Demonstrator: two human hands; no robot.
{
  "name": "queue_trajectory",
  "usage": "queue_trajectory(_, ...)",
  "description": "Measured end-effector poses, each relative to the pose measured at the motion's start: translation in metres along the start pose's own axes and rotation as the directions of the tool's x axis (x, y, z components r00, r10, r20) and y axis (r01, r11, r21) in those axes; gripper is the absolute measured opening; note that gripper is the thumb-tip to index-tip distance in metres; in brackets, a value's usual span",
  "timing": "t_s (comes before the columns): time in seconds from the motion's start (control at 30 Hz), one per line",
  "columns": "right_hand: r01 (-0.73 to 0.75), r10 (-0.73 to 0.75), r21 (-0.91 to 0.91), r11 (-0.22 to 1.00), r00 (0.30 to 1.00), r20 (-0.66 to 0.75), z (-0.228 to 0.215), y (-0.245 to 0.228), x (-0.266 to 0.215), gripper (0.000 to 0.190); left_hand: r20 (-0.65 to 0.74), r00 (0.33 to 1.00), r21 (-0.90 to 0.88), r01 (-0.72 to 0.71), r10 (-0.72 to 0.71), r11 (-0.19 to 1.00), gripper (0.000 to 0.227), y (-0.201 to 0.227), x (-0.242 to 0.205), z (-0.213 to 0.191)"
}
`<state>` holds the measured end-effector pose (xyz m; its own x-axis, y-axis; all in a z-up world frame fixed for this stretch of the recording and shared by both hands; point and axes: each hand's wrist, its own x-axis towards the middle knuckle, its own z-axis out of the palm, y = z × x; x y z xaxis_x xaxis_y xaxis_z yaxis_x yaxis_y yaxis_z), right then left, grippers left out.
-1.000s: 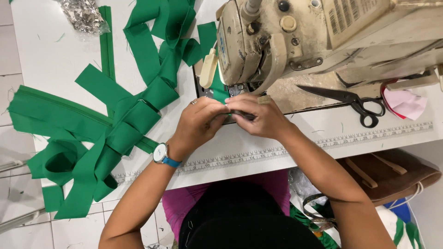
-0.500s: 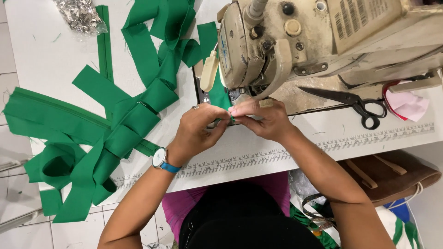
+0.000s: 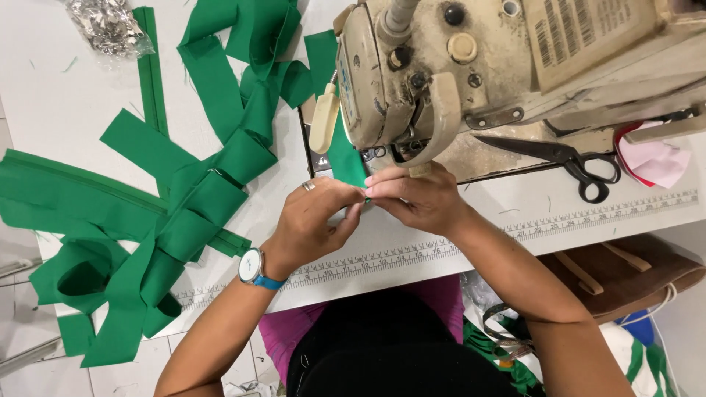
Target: Sewing green fabric strips by folding them and feeding them through an industrial sewing machine.
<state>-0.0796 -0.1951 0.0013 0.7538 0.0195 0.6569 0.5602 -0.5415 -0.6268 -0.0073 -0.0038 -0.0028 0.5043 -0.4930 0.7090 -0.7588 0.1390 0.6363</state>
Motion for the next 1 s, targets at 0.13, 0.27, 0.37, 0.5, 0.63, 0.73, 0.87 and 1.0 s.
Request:
queue_trajectory(0.13,0.092,-0.088,-0.122,0.988,0.995,0.036,-0.005,-0.005,0.002,0.006,0.030,0.999,0.015,0.035,-0.035,0.999,0.011,0.005,0.005,-0.004)
queue_trajectory(0.27,0.194,-0.166,-0.251,0.948,0.978,0.127,-0.006,-0.006,-0.010,0.013,0.162,0.986,0.070,-0.046,0.034,0.996,0.006,0.007,0.003,-0.009)
queue_trajectory(0.37,0.237,-0.185,-0.260,0.936,0.960,0.211,-0.001,-0.003,-0.015,0.023,0.313,0.948,0.149,-0.113,0.061,0.982,0.009,-0.002,-0.013,-0.006)
queue_trajectory(0.5,0.255,-0.168,-0.316,0.914,0.946,0.277,0.001,-0.012,-0.006,0.031,0.450,0.890,0.283,-0.216,0.069,0.934,0.007,-0.008,-0.026,-0.004)
queue_trajectory(0.63,0.282,-0.172,-0.391,0.876,0.940,0.294,0.001,-0.018,0.000,0.029,0.434,0.896,0.336,-0.259,0.096,0.906,0.011,-0.011,-0.031,0.002)
queue_trajectory(0.73,0.254,-0.123,-0.470,0.845,0.949,0.291,0.002,-0.010,-0.009,0.020,0.415,0.903,0.376,-0.280,0.110,0.883,0.018,-0.016,-0.032,0.006)
queue_trajectory(0.87,0.202,-0.024,-0.549,0.811,0.949,0.314,0.001,-0.002,-0.018,0.009,0.408,0.906,0.433,-0.298,0.110,0.851,0.022,-0.019,-0.029,0.003)
queue_trajectory(1.0,0.148,0.094,-0.673,0.725,0.946,0.310,0.001,0.002,-0.022,0.016,0.399,0.911,0.492,-0.311,0.106,0.813,0.025,-0.021,-0.024,0.001)
